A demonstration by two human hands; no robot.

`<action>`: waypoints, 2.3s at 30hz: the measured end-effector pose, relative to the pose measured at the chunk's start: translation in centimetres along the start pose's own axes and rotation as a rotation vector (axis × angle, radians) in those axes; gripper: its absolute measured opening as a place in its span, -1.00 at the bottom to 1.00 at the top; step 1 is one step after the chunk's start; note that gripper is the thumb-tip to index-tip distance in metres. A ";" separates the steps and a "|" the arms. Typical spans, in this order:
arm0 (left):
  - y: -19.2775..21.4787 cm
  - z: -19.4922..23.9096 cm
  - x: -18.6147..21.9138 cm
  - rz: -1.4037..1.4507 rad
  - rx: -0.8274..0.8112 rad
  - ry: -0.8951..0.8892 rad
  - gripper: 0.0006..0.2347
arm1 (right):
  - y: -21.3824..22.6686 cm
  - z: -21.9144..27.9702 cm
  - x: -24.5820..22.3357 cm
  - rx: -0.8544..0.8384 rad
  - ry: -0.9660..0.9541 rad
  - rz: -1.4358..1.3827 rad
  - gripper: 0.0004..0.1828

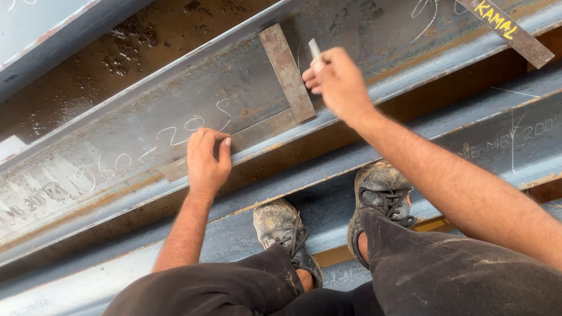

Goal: The person uses a metal square and a white marker to draw perpendicular lines on stacked steel beams. They position the square on the beam surface, draw lines along its edges, and repeat the process on multiple beams.

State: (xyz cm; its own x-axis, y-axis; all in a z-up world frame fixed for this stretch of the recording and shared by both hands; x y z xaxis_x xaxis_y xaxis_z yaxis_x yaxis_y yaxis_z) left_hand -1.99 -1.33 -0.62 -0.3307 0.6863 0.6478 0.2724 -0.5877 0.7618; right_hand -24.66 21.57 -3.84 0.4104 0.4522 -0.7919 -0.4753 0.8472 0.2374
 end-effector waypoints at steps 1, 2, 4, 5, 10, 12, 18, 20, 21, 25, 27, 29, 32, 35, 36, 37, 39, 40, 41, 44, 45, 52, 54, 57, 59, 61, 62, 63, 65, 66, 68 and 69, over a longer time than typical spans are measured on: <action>0.0 0.0 0.0 -0.003 -0.002 0.002 -0.95 | 0.0 -0.2 0.2 0.038 -0.004 -0.055 -0.81; 0.1 0.1 -0.1 -0.005 0.001 0.005 -0.95 | 0.3 -0.5 0.3 0.033 -0.003 -0.055 -0.81; 0.1 0.1 -0.2 0.004 0.002 0.004 -0.95 | 1.0 -1.2 0.4 0.044 0.088 0.015 -0.82; 0.1 0.0 -0.3 0.002 0.004 0.005 -0.95 | 0.8 -0.7 -1.6 0.041 0.089 0.015 -0.82; 0.0 0.1 -0.3 0.000 -0.003 0.008 -0.96 | 0.2 -1.4 -4.2 -0.001 0.479 0.408 -0.80; 0.0 0.1 -0.3 -0.002 -0.002 0.003 -0.96 | -0.3 -1.7 -5.3 0.004 0.529 0.447 -0.80; 0.2 0.0 0.0 -0.006 0.004 0.003 -0.95 | -1.4 -2.7 -5.7 0.074 0.722 0.521 -0.79; 0.3 0.0 -0.1 -0.006 0.005 0.007 -0.95 | -1.6 -2.8 -5.6 0.073 0.728 0.543 -0.78; 0.3 0.0 -0.1 -0.003 0.009 0.000 -0.95 | -1.7 -2.7 -5.7 0.060 0.764 0.563 -0.79; 0.1 0.1 -0.1 0.002 0.015 -0.017 -0.95 | -1.3 -2.8 -5.1 -0.020 0.842 0.695 -0.80; 0.2 0.0 -0.2 -0.005 0.009 -0.022 -0.95 | -0.8 -1.3 -4.7 -0.082 0.794 0.705 -0.80; 0.0 0.0 -0.2 -0.007 0.010 -0.020 -0.95 | -0.1 0.6 -4.1 -0.151 0.749 0.718 -0.80; 0.1 0.1 -0.3 -0.014 0.011 -0.018 -0.95 | 0.5 3.7 -3.6 -0.208 0.719 0.750 -0.78; 0.1 0.2 -0.2 -0.002 0.023 -0.028 -0.94 | 0.7 4.7 -3.5 -0.291 0.520 0.920 -0.72; 0.1 0.2 -0.2 -0.001 0.027 -0.030 -0.94 | 0.5 4.6 -3.4 -0.339 0.453 0.998 -0.73; 0.1 0.2 -0.2 0.000 0.031 -0.031 -0.94 | 0.4 4.5 -3.4 -0.385 0.384 1.074 -0.73; 0.2 0.3 -0.2 -0.003 0.029 -0.033 -0.94 | 0.1 3.3 -3.8 -0.461 0.329 1.134 -0.71; 0.1 0.2 -0.2 -0.003 0.030 -0.032 -0.94 | 0.0 2.7 -4.0 -0.538 0.272 1.197 -0.69; 0.1 0.1 -0.2 -0.002 0.032 -0.036 -0.94 | 0.1 1.9 -4.5 -0.534 0.274 1.197 -0.69; 0.2 0.1 -0.2 -0.006 0.035 -0.023 -0.94 | 0.1 -0.2 -6.0 -0.455 0.355 1.382 -0.77; 0.2 0.1 -0.2 -0.004 0.036 -0.021 -0.94 | 0.2 -0.4 -7.0 -0.305 0.493 1.237 -0.79; 0.2 0.1 -0.1 0.005 0.036 -0.033 -0.95 | -1.0 -2.6 -6.6 0.013 0.762 0.648 -0.79; 0.2 0.0 0.0 0.003 0.030 -0.027 -0.95 | -1.4 -2.2 -6.8 0.017 0.761 0.652 -0.78; 0.3 0.1 -0.1 -0.001 0.024 -0.019 -0.95 | -1.6 -1.5 -6.5 0.002 0.765 0.678 -0.78; 0.2 0.1 -0.1 0.002 0.023 -0.018 -0.95 | -1.2 -0.7 -5.9 -0.015 0.768 0.705 -0.77; 0.2 0.1 -0.2 -0.002 0.024 -0.018 -0.95 | -0.7 0.4 -4.8 -0.131 0.697 0.793 -0.71; 0.1 0.0 -0.2 -0.001 0.026 -0.013 -0.95 | -0.3 1.6 -4.6 -0.136 0.698 0.796 -0.71; 0.2 0.0 -0.2 0.004 0.031 -0.019 -0.95 | 0.1 2.8 -4.3 -0.182 0.652 0.821 -0.71; 0.2 0.1 -0.2 0.007 0.038 -0.016 -0.94 | 0.8 4.3 -3.9 -0.238 0.608 0.845 -0.72; 0.3 0.1 -0.2 0.014 0.046 -0.029 -0.94 | 1.0 4.6 -3.7 -0.274 0.567 0.877 -0.73; 0.3 0.2 -0.2 0.018 0.055 -0.038 -0.93 | 1.1 4.8 -3.7 -0.314 0.526 0.907 -0.74; 0.3 0.3 -0.2 0.024 0.058 -0.044 -0.93 | 1.1 4.6 -3.7 -0.371 0.450 0.978 -0.73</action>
State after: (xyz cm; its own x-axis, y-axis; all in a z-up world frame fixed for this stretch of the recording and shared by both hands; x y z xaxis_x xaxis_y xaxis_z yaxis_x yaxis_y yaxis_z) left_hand -1.59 -1.56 -0.52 -0.2841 0.6913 0.6644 0.3323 -0.5790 0.7445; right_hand -23.06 22.12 1.93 -0.5438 0.6691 -0.5066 -0.6700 0.0174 0.7422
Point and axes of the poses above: each hand's wrist, its own z-axis away from the middle knuckle, its own y-axis out of the back of the hand, x = y × z, the point moved 2 cm from there along -z, towards the middle knuckle, and after that the axes turned 9 degrees about x, right-handed, at the moved point
